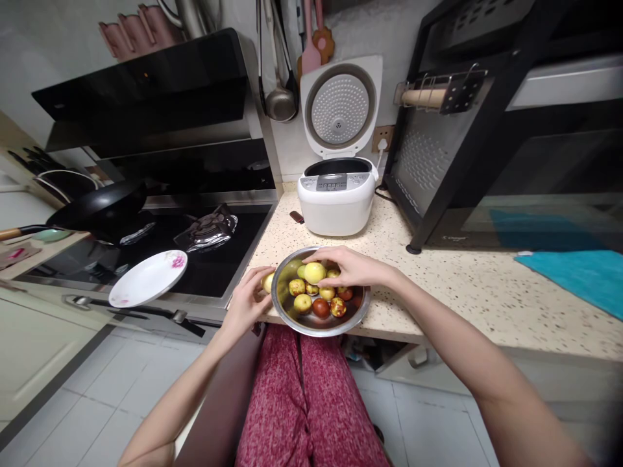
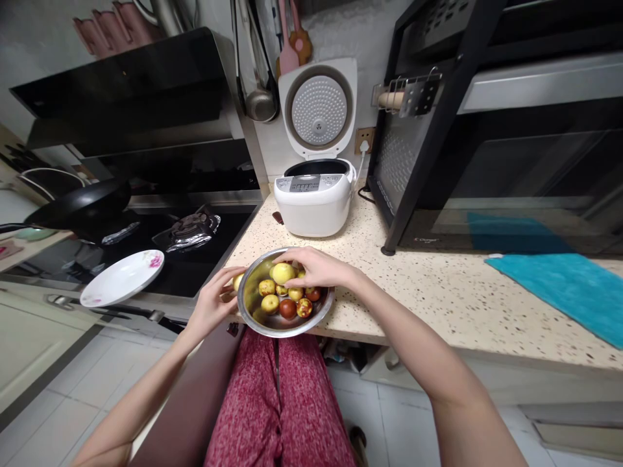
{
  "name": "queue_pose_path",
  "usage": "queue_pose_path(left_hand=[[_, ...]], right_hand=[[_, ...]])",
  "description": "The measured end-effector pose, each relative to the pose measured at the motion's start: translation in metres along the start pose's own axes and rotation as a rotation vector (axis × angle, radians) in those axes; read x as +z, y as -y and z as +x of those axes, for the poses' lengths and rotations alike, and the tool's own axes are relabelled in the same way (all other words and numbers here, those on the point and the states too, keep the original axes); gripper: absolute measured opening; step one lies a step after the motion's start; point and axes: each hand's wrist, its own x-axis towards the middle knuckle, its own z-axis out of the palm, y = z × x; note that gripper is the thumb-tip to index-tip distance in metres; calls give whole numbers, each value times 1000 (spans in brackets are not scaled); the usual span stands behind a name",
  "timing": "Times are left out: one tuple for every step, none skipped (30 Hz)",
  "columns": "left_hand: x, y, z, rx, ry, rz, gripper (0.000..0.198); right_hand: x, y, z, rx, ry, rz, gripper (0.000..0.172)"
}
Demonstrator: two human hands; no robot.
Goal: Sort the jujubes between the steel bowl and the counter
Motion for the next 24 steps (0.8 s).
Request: queue_pose_path(left_hand=[[-1, 0, 1, -2, -17, -17, 37], [-3, 0, 2, -7, -44, -31, 37], [-5, -1, 3, -15, -80, -40, 37], [-7, -4, 4, -22, -130, -46, 39], [-9, -7, 5, -24, -184, -49, 40], [-11, -11, 6, -18, -239, -51, 41], [-13, -15, 6, -4, -291, -50, 42], [-14, -20, 6, 21, -332, -48, 43], [-15, -24, 5, 54, -359, -42, 44], [-14, -29, 5, 97, -373, -30, 45], [-13, -33, 4, 151, -378, -7, 47], [-11, -38, 3, 218, -377, 26, 50], [-9, -42, 3, 289, -371, 66, 52], [-8, -46, 3, 358, -359, 104, 55], [-6, -50, 3, 416, -338, 134, 57], [-4, -53, 5, 456, -305, 151, 58], [-3, -56, 6, 479, -267, 152, 58], [-1, -59, 8, 490, -226, 143, 57], [0, -61, 11, 490, -188, 128, 56], [1, -62, 13, 486, -151, 114, 55], [1, -63, 15, 480, -117, 101, 54], [2, -64, 17, 476, -83, 89, 54], [3, -65, 18, 473, -47, 78, 53], [4, -66, 19, 473, -10, 69, 53]], right_hand=[[0, 0, 0, -7, 1, 2, 52], [0, 0, 0, -18, -4, 3, 53], [0, 0, 0, -33, -17, 1, 53], [0, 0, 1, -50, -36, -3, 52], [0, 1, 1, -71, -63, -10, 51], [1, 1, 1, -94, -93, -15, 49], [2, 2, 2, -119, -124, -17, 47], [3, 3, 2, -144, -153, -18, 45], [4, 5, 3, -170, -179, -18, 43], [6, 6, 3, -193, -198, -17, 41], [9, 8, 4, -216, -210, -15, 40], [11, 9, 4, -238, -216, -12, 40], [13, 10, 4, -260, -218, -7, 39], [16, 11, 5, -280, -216, 0, 39], [18, 11, 5, -294, -211, 8, 40], [19, 12, 5, -302, -205, 14, 41], [19, 12, 6, -305, -199, 18, 43], [18, 11, 5, -301, -194, 19, 44], [16, 11, 5, -292, -190, 19, 45], [13, 11, 5, -278, -190, 21, 43], [9, 11, 4, -260, -194, 24, 39], [5, 11, 3, -239, -200, 27, 34], [0, 10, 1, -216, -197, 24, 31], [-5, 9, 0, -192, -182, 16, 31]])
